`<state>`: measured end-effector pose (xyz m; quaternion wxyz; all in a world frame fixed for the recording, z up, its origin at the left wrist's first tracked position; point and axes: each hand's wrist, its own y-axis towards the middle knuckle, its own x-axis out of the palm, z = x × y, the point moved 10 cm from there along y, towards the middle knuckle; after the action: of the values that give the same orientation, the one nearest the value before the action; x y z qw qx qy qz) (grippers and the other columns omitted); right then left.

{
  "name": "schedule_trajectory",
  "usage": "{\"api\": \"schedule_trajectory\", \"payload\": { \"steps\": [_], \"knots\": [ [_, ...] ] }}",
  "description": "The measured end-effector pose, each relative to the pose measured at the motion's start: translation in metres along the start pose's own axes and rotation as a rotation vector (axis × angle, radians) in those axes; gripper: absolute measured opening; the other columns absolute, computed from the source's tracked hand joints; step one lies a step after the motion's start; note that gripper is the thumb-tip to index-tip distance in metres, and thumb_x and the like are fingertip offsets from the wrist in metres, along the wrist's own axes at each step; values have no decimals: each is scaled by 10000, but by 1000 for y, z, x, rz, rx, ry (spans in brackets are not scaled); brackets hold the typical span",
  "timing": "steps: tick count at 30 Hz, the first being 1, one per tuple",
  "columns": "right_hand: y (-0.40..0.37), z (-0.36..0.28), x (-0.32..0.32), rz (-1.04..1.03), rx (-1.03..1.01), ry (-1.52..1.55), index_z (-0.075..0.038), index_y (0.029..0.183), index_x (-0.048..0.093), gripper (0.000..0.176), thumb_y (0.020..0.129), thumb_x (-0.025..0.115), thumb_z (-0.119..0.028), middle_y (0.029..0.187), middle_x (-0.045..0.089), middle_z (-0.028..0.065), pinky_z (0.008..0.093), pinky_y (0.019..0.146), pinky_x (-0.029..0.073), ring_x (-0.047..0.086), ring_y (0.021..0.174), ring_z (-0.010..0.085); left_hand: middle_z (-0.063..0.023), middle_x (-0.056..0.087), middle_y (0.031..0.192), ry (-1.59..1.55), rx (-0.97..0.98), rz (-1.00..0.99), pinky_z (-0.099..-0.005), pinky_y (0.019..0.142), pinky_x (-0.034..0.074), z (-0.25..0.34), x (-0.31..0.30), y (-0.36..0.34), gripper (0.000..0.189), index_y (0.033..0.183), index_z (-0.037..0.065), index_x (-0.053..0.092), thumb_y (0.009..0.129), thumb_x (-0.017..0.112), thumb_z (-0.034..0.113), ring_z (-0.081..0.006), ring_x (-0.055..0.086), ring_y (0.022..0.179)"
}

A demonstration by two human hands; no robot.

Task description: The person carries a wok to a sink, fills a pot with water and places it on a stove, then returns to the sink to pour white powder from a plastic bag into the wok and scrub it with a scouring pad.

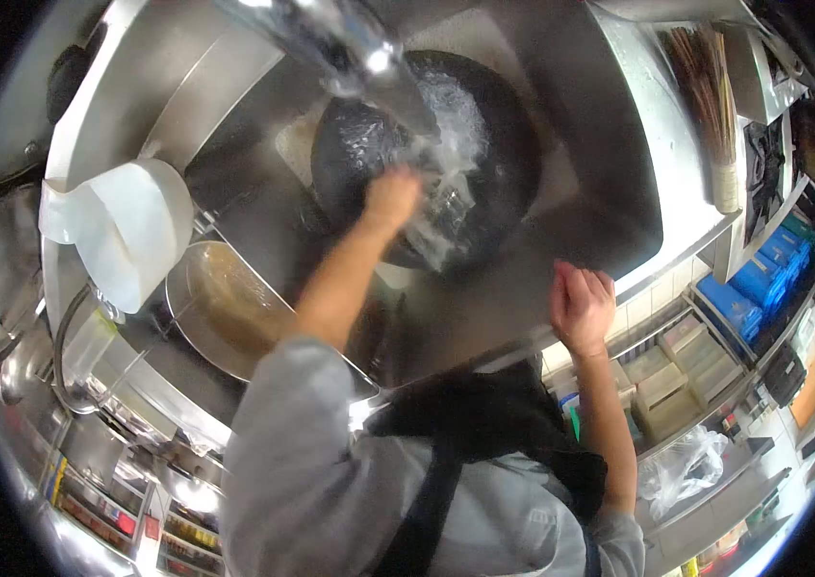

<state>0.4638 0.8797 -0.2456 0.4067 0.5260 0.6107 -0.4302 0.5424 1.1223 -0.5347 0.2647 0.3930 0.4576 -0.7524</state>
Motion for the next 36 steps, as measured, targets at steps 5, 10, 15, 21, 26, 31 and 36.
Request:
{"api": "schedule_trajectory", "payload": {
  "steps": [5, 10, 15, 21, 26, 31, 36],
  "knots": [
    [-3, 4, 4, 18, 22, -3, -85, 942, 694, 86, 858, 680, -98, 752, 664, 61, 364, 837, 476, 645, 725, 241, -177, 604, 1100, -71, -220, 153, -498, 850, 543, -40, -49, -7, 208, 1101, 74, 616, 930, 506, 122, -370, 621, 1052],
    [3, 4, 0, -33, 70, -10, -92, 950, 695, 96, 858, 673, -106, 770, 679, 55, 365, 843, 475, 654, 734, 234, -174, 554, 1152, -423, 98, -85, -513, 904, 519, 110, 8, -15, 275, 1172, 62, 567, 900, 531, 91, -383, 581, 1114],
    [3, 1, 0, -13, 57, -14, -100, 952, 697, 109, 843, 683, -101, 750, 667, 52, 360, 832, 475, 649, 726, 229, -206, 619, 1121, -258, 195, 296, -479, 901, 530, 141, -60, 85, 274, 1195, 40, 575, 927, 513, 36, -378, 633, 1045],
    [5, 3, -6, 40, 41, 10, -107, 939, 695, 107, 833, 700, -100, 726, 651, 46, 358, 811, 475, 638, 699, 234, -92, 658, 930, 313, 21, 402, -407, 768, 562, -15, -143, 88, 157, 998, 117, 688, 873, 604, 164, -259, 676, 922],
    [4, 2, -8, 55, 47, 19, -108, 939, 695, 96, 843, 690, -102, 738, 656, 47, 357, 810, 475, 637, 710, 235, -182, 679, 1141, 348, -97, -162, -438, 811, 572, -37, -33, 8, 248, 1058, 94, 747, 918, 554, 162, -333, 662, 1073],
    [-4, 4, -7, 50, 25, 16, -103, 950, 695, 93, 865, 663, -120, 786, 682, 51, 357, 823, 470, 649, 737, 240, -208, 671, 1144, -81, -125, -255, -465, 890, 557, 44, -17, -48, 288, 1111, 63, 715, 841, 672, 155, -361, 659, 1068],
    [-6, -5, -17, 98, -11, 55, -104, 949, 692, 91, 868, 657, -129, 805, 695, 60, 366, 827, 471, 664, 767, 247, -23, 664, 1004, -1492, -466, 206, -278, 768, 475, 20, -65, -53, 324, 1102, 49, 695, 783, 704, 101, -112, 596, 910]
  ]
}}
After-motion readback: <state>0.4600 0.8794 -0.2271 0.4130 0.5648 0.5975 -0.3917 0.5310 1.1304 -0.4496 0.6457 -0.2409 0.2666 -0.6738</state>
